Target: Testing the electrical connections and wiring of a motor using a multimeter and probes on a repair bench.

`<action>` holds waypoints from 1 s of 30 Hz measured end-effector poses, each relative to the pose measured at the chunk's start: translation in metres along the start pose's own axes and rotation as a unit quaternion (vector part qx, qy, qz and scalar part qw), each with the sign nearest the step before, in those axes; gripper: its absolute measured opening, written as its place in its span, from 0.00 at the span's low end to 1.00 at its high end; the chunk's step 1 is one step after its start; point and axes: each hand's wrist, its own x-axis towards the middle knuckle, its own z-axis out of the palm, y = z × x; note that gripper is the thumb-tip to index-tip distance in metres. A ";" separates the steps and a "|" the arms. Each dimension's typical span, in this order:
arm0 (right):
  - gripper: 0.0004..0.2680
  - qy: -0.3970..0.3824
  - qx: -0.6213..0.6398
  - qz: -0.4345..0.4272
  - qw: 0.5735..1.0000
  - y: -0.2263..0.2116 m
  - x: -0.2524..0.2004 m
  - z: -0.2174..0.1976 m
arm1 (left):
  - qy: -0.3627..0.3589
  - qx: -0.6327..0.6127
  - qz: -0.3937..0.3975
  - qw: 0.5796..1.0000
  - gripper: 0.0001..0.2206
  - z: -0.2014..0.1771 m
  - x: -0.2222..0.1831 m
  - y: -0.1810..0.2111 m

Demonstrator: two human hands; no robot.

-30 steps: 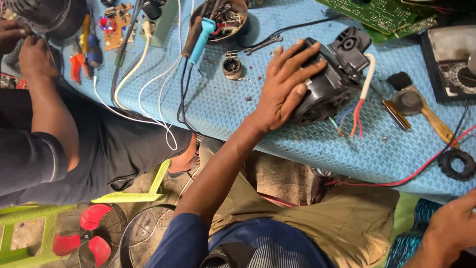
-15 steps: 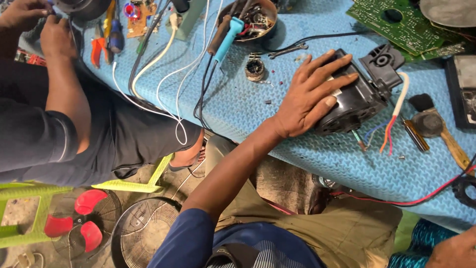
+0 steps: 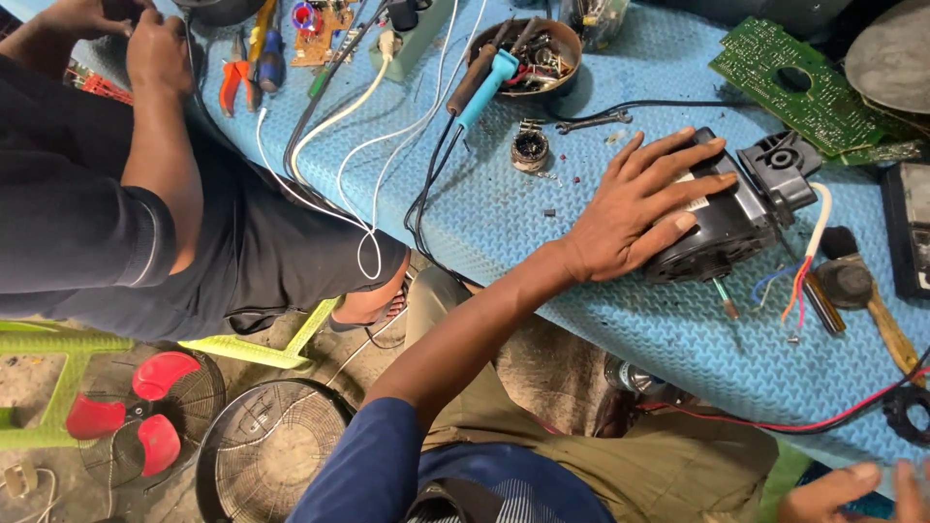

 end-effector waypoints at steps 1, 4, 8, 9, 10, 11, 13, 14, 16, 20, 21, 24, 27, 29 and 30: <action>0.10 0.001 -0.001 0.000 1.000 0.019 -0.013 0.009 | 0.001 -0.001 0.001 1.000 0.21 0.000 -0.001 0.000; 0.04 0.052 0.126 -0.137 0.981 0.049 -0.054 0.034 | -0.001 -0.010 0.004 1.000 0.21 0.001 0.002 0.000; 0.08 -0.118 0.175 0.017 0.977 -0.043 -0.051 0.035 | -0.012 0.013 0.000 1.000 0.21 -0.001 0.005 0.003; 0.06 -0.129 0.122 0.137 0.975 -0.085 -0.035 0.029 | -0.018 0.023 -0.001 1.000 0.21 -0.003 0.008 0.004; 0.06 -0.128 0.120 0.140 0.974 -0.079 -0.055 0.040 | -0.021 0.021 0.002 1.000 0.21 -0.002 0.008 0.003; 0.04 -0.186 0.127 0.214 0.951 -0.072 -0.075 0.051 | -0.019 0.009 0.003 1.000 0.21 -0.001 0.009 0.001; 0.04 -0.246 0.130 0.294 0.914 -0.068 -0.098 0.059 | -0.025 -0.008 0.001 1.000 0.21 0.003 0.005 0.001; 0.08 -0.294 0.109 0.409 0.857 -0.067 -0.098 0.061 | -0.020 -0.018 0.004 1.000 0.21 0.003 0.004 0.000; 0.13 -0.333 0.085 0.519 0.783 -0.060 -0.100 0.073 | -0.015 -0.031 0.009 0.999 0.21 0.003 0.004 -0.002; 0.17 -0.287 0.181 0.620 0.708 -0.035 -0.130 0.100 | 0.015 -0.071 0.021 0.997 0.21 0.001 0.003 0.004; 0.11 -0.299 0.188 0.590 0.726 -0.027 -0.139 0.110 | 0.026 -0.081 0.017 0.996 0.20 -0.001 0.004 0.005; 0.15 -0.395 0.230 0.570 0.682 -0.031 -0.138 0.113 | 0.025 -0.071 0.024 0.997 0.21 -0.012 0.004 0.009; 0.09 -0.353 0.296 0.525 0.716 -0.039 -0.186 0.137 | 0.015 -0.067 0.024 0.997 0.20 -0.014 0.002 0.007; 0.08 -0.379 0.289 0.520 0.709 -0.047 -0.202 0.140 | 0.020 -0.080 0.023 0.996 0.20 -0.015 0.004 0.006; 0.08 -0.406 0.283 0.511 0.703 -0.050 -0.209 0.143 | 0.027 -0.091 0.022 0.995 0.19 -0.015 0.004 0.006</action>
